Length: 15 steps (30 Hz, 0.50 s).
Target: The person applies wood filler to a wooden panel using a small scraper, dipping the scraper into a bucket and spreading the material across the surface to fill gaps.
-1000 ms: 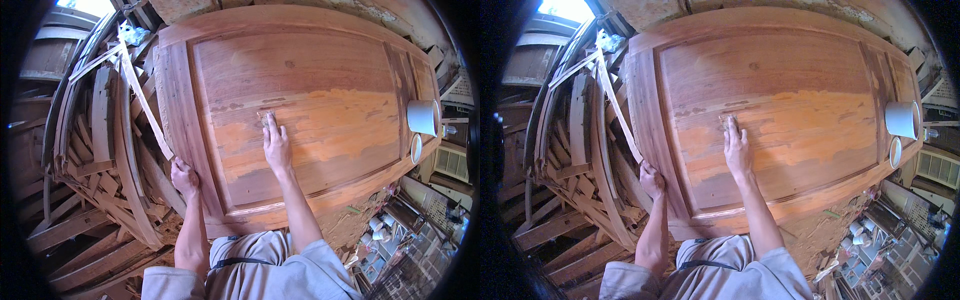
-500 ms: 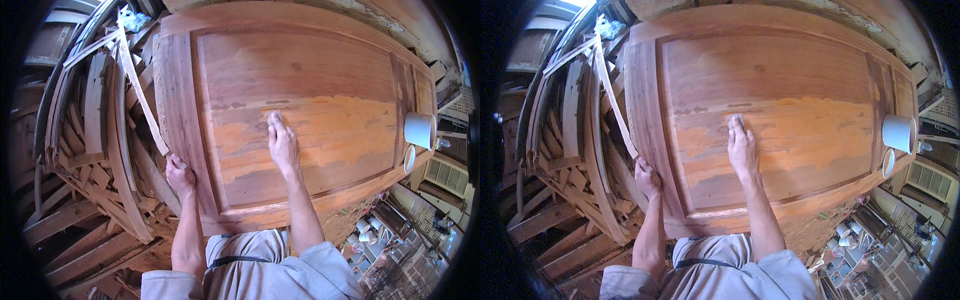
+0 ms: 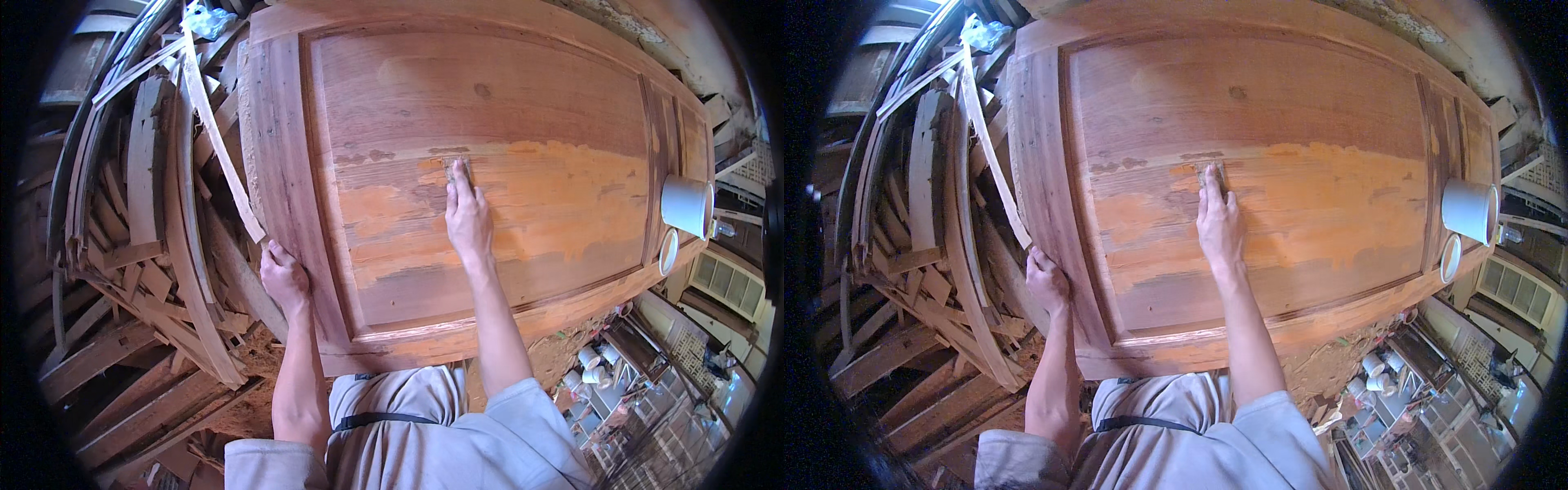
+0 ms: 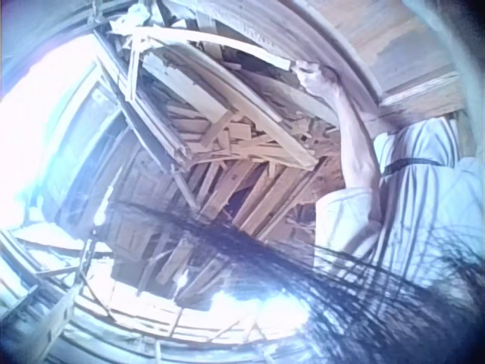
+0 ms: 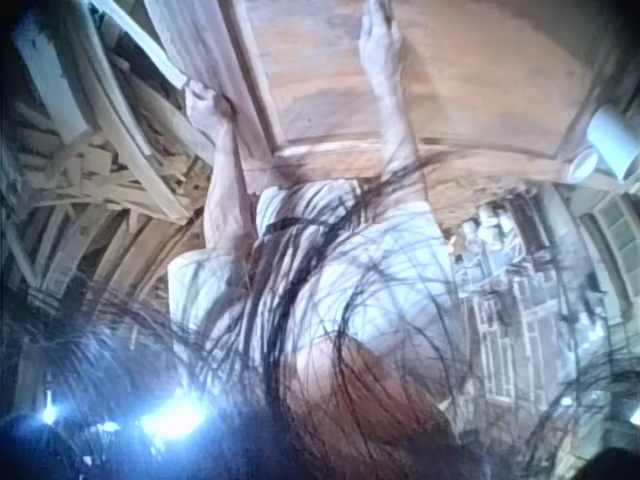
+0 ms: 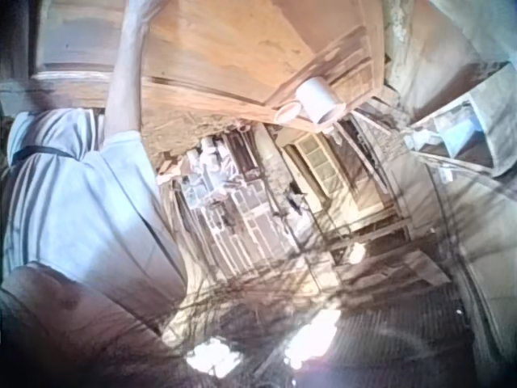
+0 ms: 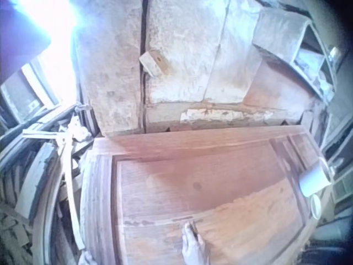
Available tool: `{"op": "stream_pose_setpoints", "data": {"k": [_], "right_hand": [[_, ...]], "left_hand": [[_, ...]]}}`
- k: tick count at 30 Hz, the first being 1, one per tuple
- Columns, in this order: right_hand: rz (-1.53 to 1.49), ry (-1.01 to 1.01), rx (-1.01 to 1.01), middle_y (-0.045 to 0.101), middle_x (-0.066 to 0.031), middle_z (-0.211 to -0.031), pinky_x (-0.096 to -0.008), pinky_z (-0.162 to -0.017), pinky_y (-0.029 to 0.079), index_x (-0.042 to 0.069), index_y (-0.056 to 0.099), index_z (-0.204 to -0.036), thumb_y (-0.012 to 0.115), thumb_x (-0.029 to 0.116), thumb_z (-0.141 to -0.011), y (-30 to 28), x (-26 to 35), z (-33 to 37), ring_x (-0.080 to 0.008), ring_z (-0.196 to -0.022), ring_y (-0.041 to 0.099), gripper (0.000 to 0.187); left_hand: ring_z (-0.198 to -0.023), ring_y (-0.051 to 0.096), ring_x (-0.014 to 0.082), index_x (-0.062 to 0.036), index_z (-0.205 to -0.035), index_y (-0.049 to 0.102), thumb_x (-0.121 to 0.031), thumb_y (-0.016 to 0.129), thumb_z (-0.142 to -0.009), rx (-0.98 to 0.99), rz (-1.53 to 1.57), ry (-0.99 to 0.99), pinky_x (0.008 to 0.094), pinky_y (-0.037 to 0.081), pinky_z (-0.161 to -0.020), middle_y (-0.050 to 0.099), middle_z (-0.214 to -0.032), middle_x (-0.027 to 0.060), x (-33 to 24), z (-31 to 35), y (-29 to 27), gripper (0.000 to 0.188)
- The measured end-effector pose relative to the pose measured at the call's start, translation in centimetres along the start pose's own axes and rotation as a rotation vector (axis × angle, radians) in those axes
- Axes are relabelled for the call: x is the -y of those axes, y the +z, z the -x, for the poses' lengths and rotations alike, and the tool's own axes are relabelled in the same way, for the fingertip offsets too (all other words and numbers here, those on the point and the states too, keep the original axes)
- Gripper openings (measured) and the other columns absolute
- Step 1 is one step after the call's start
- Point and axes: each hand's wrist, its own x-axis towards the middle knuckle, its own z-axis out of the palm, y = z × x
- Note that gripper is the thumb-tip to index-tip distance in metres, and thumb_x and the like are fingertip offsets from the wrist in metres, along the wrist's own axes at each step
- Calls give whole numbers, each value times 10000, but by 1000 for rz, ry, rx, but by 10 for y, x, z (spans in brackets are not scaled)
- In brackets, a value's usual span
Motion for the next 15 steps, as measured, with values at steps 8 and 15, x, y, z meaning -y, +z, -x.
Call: {"op": "stream_pose_setpoints", "data": {"k": [8,15], "right_hand": [[-10,37,144,655,-279,-941,-507,-748,539,165,522,-1424,530,254,-1008,-17,-2,0,-453,-843,661,425],[42,-61,-83,637,-312,-992,-541,-718,547,185,473,-1458,516,269,-1008,-2,-24,-8,-473,-860,656,460]], "left_hand": [[-915,623,487,45,-1025,665,-411,372,-1029,7,-40,-11,534,472,-812,664,-946,311,11,-4,-1,542],[-916,624,484,39,-1001,661,-417,369,-1030,6,-25,-6,527,471,-815,665,-944,306,-3,0,1,542]]}}
